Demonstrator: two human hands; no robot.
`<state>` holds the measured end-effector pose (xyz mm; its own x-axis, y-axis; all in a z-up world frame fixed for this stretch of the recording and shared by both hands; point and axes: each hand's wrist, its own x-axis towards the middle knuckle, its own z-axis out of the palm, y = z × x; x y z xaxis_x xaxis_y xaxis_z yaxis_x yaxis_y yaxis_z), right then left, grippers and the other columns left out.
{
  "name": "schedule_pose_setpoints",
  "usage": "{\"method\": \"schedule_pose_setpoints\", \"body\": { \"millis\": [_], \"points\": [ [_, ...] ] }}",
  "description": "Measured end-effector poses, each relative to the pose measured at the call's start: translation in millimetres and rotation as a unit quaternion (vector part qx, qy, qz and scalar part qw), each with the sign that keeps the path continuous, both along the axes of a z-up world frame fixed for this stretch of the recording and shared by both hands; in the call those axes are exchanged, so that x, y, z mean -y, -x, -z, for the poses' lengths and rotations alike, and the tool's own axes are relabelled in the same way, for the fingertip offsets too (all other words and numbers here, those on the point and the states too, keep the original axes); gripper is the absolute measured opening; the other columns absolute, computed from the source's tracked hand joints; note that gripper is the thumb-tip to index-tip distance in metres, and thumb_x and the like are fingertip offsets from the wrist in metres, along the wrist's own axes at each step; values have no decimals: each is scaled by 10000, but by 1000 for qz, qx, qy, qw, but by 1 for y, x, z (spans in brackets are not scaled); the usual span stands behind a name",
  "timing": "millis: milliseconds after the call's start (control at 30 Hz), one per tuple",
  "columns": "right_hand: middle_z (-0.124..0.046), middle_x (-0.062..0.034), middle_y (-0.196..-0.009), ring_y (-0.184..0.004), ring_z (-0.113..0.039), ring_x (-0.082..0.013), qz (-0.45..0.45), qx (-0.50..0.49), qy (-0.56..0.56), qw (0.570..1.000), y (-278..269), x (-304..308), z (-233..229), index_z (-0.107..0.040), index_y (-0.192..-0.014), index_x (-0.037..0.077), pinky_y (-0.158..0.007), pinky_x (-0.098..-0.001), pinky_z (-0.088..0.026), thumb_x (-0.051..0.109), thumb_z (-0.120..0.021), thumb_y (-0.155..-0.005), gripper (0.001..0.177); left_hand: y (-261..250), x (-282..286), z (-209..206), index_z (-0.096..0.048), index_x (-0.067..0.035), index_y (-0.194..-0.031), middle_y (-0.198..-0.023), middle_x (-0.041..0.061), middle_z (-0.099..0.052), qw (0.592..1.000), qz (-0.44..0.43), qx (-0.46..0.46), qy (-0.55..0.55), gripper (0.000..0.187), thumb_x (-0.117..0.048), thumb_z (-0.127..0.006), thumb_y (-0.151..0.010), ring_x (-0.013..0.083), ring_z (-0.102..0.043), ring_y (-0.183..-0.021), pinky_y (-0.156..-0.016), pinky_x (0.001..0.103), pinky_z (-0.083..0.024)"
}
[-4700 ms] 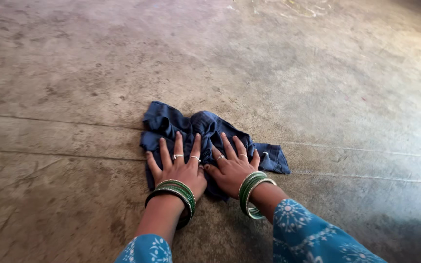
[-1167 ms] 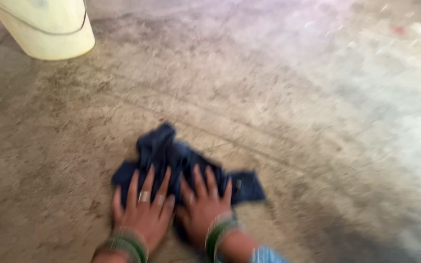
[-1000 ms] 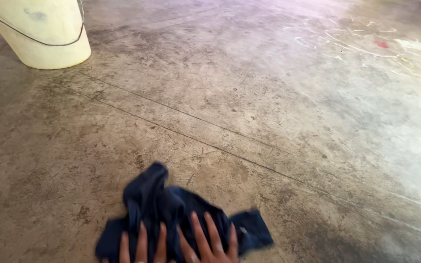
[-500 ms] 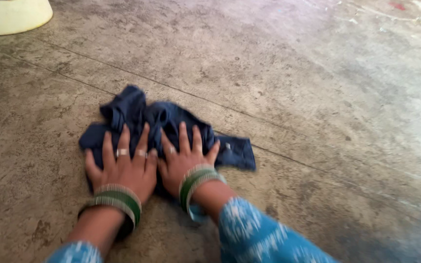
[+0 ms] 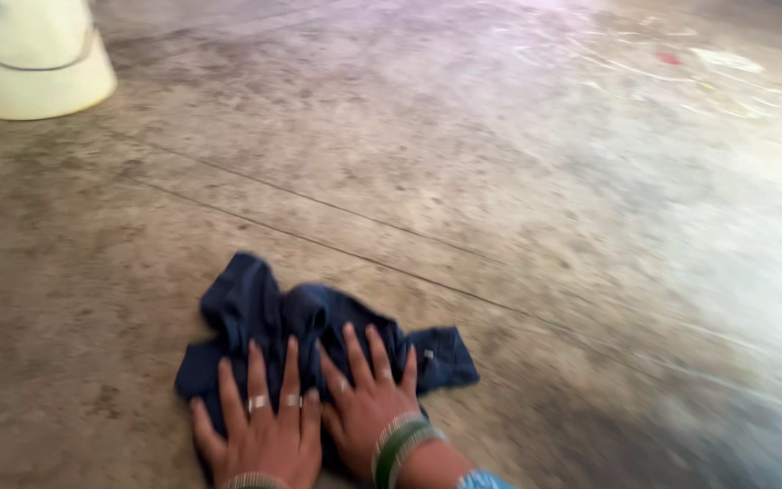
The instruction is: The person wipes a tiled floor with a dark blue cloth, moving in a repetitive scrubbing motion. They briefly pick up a yellow bucket and place it down before resuming the wiping action across the floor surface.
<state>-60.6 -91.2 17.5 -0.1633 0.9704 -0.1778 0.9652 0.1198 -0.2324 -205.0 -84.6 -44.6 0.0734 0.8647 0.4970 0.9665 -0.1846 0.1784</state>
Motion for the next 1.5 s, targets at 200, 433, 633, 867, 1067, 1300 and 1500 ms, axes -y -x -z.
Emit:
{"method": "schedule_pose_setpoints", "body": {
  "millis": [200,433,633,867,1067,1300,1500],
  "points": [
    [-39,-131,-1715,-1564,30,-382,-69,-19,0,997,-77,80,26,-306,-1594,245,-1070,-824,22,540,-457,-997,682,-48,76,28,-477,-272,-1512,-1554,228,-448,994,50,-3,-96,636,-542,-391,-943,503,-370,-1411,-1071,830,-223],
    [-103,-154,-1713,-1556,-52,-417,-58,-54,-82,993,-104,18,12,-352,-1582,206,-1092,-806,-45,494,-444,-990,665,-84,22,6,-494,-302,-1587,-1621,160,-444,997,16,-23,-67,593,-491,-490,-1025,440,-374,-1511,-1148,780,-237],
    [-47,-102,-1703,-1555,-9,-395,52,-27,-44,997,-111,-101,6,-215,-1594,325,-1090,-817,5,527,-407,-963,689,-94,-129,7,-319,-395,-1593,-1634,113,-298,995,90,-34,38,690,-579,-403,-933,416,-195,-1486,-1087,747,-73],
    [-24,-87,-1703,-1554,10,-399,80,-10,-52,995,-111,-139,8,-172,-1602,352,-1102,-805,17,540,-376,-966,694,-100,-177,13,-185,-443,-1609,-1654,75,-173,990,70,-57,107,700,-625,-310,-945,397,-96,-1491,-1086,719,-3],
    [-37,-139,-1706,-1553,12,-407,59,-22,-44,997,-110,-42,2,-185,-1616,287,-1102,-796,5,518,-391,-982,705,-100,-82,20,-298,-390,-1563,-1622,75,-299,996,84,-10,-14,683,-588,-356,-912,386,-228,-1495,-1125,735,-109],
    [-84,-136,-1706,-1558,-34,-397,2,22,-106,994,-162,87,37,-326,-1573,287,-1055,-807,-15,575,-432,-984,664,-120,28,62,-606,-155,-1423,-1470,153,-563,957,224,-77,-168,629,-557,-460,-961,520,-445,-1346,-1086,805,-261],
    [-119,-150,-1706,-1550,-72,-410,-22,-13,-63,998,-190,77,28,-346,-1581,228,-1084,-800,-40,495,-470,-973,675,-155,60,32,-549,-269,-1508,-1573,196,-480,990,107,16,-92,595,-533,-399,-996,476,-392,-1451,-1130,791,-209]
  ]
}}
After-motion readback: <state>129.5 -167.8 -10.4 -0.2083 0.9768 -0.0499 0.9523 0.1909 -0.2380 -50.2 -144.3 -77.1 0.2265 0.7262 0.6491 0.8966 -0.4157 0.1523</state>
